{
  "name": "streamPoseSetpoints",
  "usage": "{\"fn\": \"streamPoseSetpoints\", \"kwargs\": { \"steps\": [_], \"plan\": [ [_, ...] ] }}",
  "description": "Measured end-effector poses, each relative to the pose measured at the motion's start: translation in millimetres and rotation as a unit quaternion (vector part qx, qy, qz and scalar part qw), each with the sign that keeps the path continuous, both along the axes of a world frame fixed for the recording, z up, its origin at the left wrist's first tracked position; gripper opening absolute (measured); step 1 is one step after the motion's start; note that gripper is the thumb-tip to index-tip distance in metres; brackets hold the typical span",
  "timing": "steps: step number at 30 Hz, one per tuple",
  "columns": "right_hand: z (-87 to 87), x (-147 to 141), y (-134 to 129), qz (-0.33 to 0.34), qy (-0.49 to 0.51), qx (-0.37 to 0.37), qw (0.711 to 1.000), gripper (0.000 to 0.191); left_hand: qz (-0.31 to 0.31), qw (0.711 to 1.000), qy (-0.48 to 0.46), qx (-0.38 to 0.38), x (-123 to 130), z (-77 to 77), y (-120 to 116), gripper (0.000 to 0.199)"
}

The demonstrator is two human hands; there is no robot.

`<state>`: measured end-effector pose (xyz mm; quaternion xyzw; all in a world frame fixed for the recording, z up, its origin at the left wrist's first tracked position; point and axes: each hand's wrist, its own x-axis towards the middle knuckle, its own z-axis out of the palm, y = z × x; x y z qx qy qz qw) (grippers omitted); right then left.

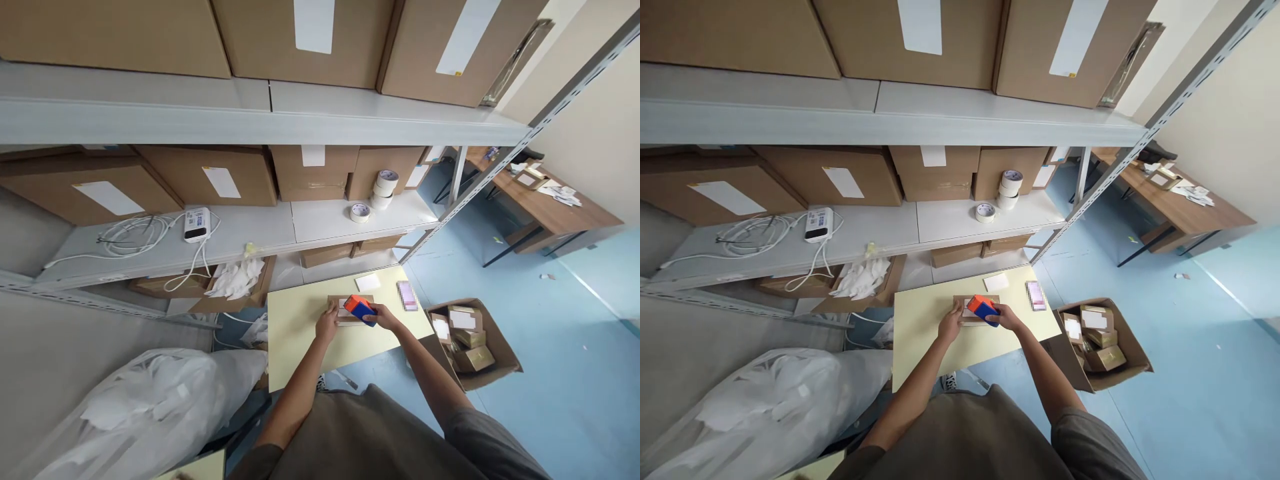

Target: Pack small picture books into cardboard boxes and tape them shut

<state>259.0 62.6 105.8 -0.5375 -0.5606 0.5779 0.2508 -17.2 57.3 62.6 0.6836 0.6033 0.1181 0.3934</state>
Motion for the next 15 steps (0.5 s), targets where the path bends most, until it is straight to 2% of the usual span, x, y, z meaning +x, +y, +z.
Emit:
{"fn": "streamPoseSetpoints", "kwargs": {
  "steps": [3, 5, 8, 12, 15],
  "plan": [
    [4.1, 6, -1, -0.023, 0.018, -0.026, 0.999, 0.055, 0.002, 1.000, -0.003, 0.013, -4, 6.0, 5, 0.072],
    [7.6, 11, -2, -0.027, 0.030, -0.044, 0.998, 0.056, 0.030, 0.998, -0.028, 0.043, -3, 13.7, 12, 0.058],
    [12.0, 19, -2, -0.017, 0.047, -0.069, 0.996, 0.057, 0.076, 0.985, -0.143, 0.064, 9, 29.7, 27, 0.037],
    [15.3, 28, 1, -0.007, 0.056, -0.075, 0.996, 0.057, 0.073, 0.940, -0.333, -0.021, 37, 50.0, 44, 0.039],
    [17.0, 35, 2, 0.009, 0.068, -0.083, 0.994, 0.057, 0.070, 0.915, -0.388, -0.084, 54, 58.1, 50, 0.045]
  ]
}}
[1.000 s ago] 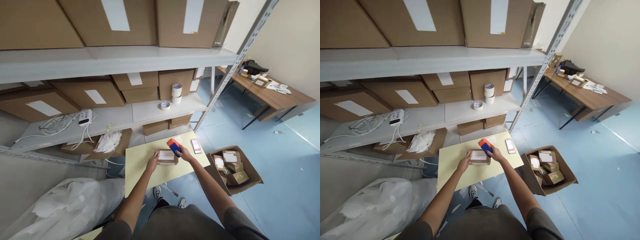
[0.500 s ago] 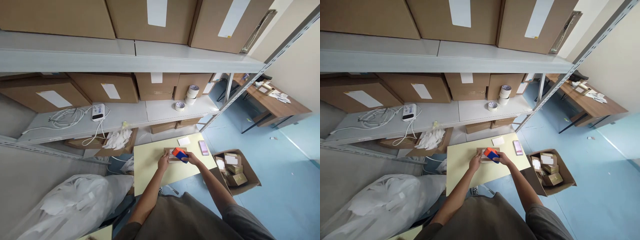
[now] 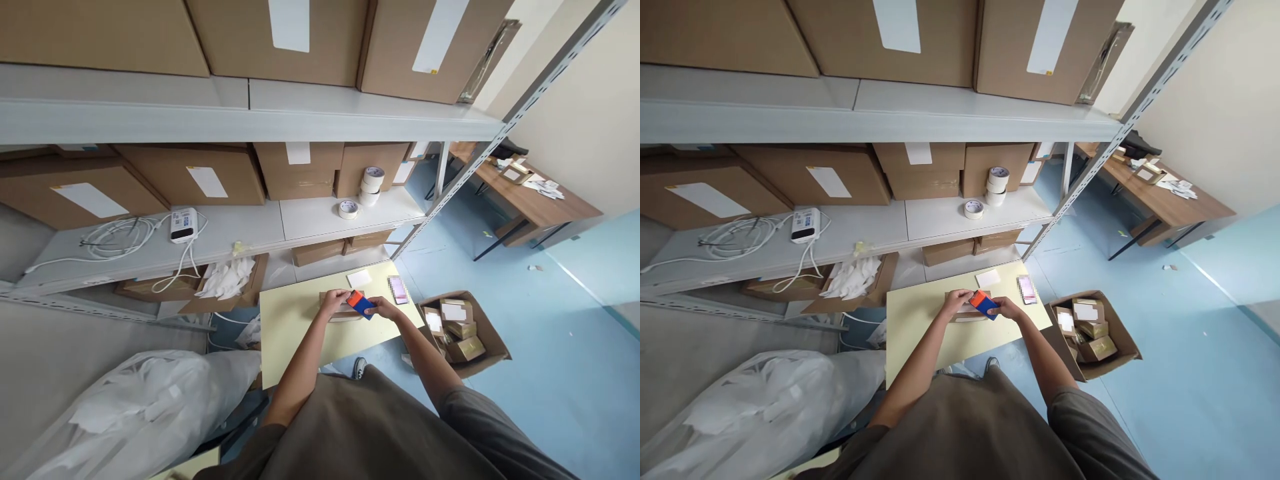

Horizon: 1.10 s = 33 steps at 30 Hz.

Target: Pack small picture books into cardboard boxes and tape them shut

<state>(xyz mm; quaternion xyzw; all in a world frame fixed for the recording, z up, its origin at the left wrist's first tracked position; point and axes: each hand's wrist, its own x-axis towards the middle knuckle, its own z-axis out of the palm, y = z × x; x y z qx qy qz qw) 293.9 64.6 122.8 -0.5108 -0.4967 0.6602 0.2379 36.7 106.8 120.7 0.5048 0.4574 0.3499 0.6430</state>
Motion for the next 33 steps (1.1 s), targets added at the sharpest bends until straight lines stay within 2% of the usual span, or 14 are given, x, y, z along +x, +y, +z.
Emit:
{"fn": "streamPoseSetpoints", "kwargs": {
  "steps": [4, 7, 11, 15, 20, 30, 33],
  "plan": [
    [0.8, 12, -1, 0.015, 0.039, 0.001, 0.999, 0.061, -0.011, 0.998, -0.012, -0.058, 13, 3.4, -1, 0.053],
    [-1.6, 19, -2, 0.006, 0.056, 0.012, 0.998, 0.059, 0.002, 0.998, 0.000, -0.070, 23, 4.5, -4, 0.054],
    [-9.9, 19, -2, -0.019, 0.028, 0.031, 0.999, 0.051, 0.070, 0.995, 0.031, -0.057, 37, 6.2, -8, 0.052],
    [-21.7, 5, -5, -0.074, -0.019, 0.093, 0.993, 0.045, 0.118, 0.990, 0.059, -0.060, 45, 9.7, -11, 0.048],
    [-32.4, -4, -10, -0.136, -0.042, 0.121, 0.982, 0.055, 0.111, 0.988, 0.090, -0.055, 46, 15.7, -12, 0.047],
    [-38.7, 18, -13, -0.115, 0.084, 0.075, 0.987, 0.062, 0.090, 0.991, 0.045, -0.083, 64, 13.9, -9, 0.051],
    [-40.9, 21, -14, -0.114, 0.095, 0.071, 0.986, 0.061, 0.067, 0.993, 0.066, -0.074, 64, 16.1, -7, 0.044]
  ]
}}
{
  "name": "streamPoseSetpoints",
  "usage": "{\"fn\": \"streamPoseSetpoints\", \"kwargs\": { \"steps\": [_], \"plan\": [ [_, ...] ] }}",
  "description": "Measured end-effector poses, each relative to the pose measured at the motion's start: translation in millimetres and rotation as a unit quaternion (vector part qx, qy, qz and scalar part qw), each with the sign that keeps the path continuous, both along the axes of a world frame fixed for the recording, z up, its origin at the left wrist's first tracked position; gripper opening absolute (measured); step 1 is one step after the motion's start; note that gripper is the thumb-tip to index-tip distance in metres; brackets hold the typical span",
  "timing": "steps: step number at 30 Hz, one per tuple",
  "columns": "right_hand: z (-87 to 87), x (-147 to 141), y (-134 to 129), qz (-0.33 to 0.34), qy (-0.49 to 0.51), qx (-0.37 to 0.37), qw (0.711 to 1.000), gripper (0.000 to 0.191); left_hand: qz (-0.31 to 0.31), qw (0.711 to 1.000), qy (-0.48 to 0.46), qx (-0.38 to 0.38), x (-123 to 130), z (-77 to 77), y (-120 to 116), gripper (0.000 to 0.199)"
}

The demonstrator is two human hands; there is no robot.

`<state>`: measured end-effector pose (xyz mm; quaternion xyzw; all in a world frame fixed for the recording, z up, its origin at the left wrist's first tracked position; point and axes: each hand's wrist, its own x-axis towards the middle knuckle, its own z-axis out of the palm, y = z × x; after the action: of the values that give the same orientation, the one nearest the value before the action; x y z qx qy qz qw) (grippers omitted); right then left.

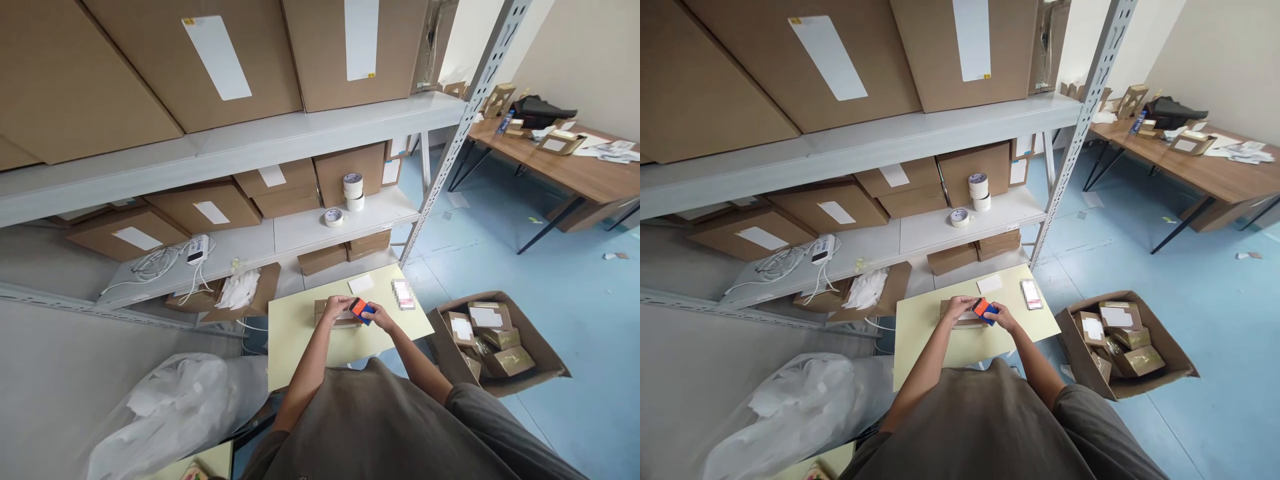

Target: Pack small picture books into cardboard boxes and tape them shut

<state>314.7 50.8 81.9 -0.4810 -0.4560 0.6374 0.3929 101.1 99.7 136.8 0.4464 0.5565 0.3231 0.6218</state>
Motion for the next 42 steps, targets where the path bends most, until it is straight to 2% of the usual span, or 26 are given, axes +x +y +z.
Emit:
{"fn": "streamPoseSetpoints", "kwargs": {
  "steps": [5, 8, 14, 19, 23, 28, 31, 34, 38, 42],
  "plan": [
    [-2.1, -2, 2, -0.002, -0.023, 0.019, 1.000, 0.060, -0.010, 0.991, 0.109, 0.071, 2, 6.0, 3, 0.021],
    [0.8, -2, 5, -0.003, -0.059, 0.025, 0.998, 0.058, 0.007, 0.983, 0.152, 0.105, -1, 7.2, 1, 0.016],
    [16.7, 3, 20, 0.023, -0.114, 0.016, 0.993, 0.059, 0.068, 0.985, 0.126, 0.091, -19, 2.9, -3, 0.020],
    [33.0, 1, 36, 0.055, -0.172, 0.034, 0.983, 0.057, 0.115, 0.974, 0.164, 0.106, -26, 1.3, -4, 0.019],
    [46.7, -4, 47, 0.077, -0.209, 0.051, 0.974, 0.054, 0.148, 0.967, 0.182, 0.104, -27, 3.5, -6, 0.022],
    [63.5, -9, 60, 0.097, -0.265, 0.061, 0.957, 0.050, 0.160, 0.958, 0.216, 0.097, -32, 11.2, -5, 0.023],
    [69.6, -4, 66, 0.101, -0.291, 0.061, 0.950, 0.047, 0.177, 0.949, 0.235, 0.117, -46, 17.2, -1, 0.027],
    [69.9, 6, 66, 0.089, -0.316, 0.051, 0.943, 0.046, 0.200, 0.941, 0.243, 0.123, -70, 19.2, 5, 0.030],
    [64.1, 7, 56, 0.103, -0.327, 0.034, 0.939, 0.048, 0.205, 0.941, 0.250, 0.104, -103, 7.4, 6, 0.027],
    [62.2, -14, 47, 0.134, -0.395, 0.014, 0.909, 0.056, 0.212, 0.941, 0.252, 0.083, -122, -19.7, -3, 0.025]
  ]
}}
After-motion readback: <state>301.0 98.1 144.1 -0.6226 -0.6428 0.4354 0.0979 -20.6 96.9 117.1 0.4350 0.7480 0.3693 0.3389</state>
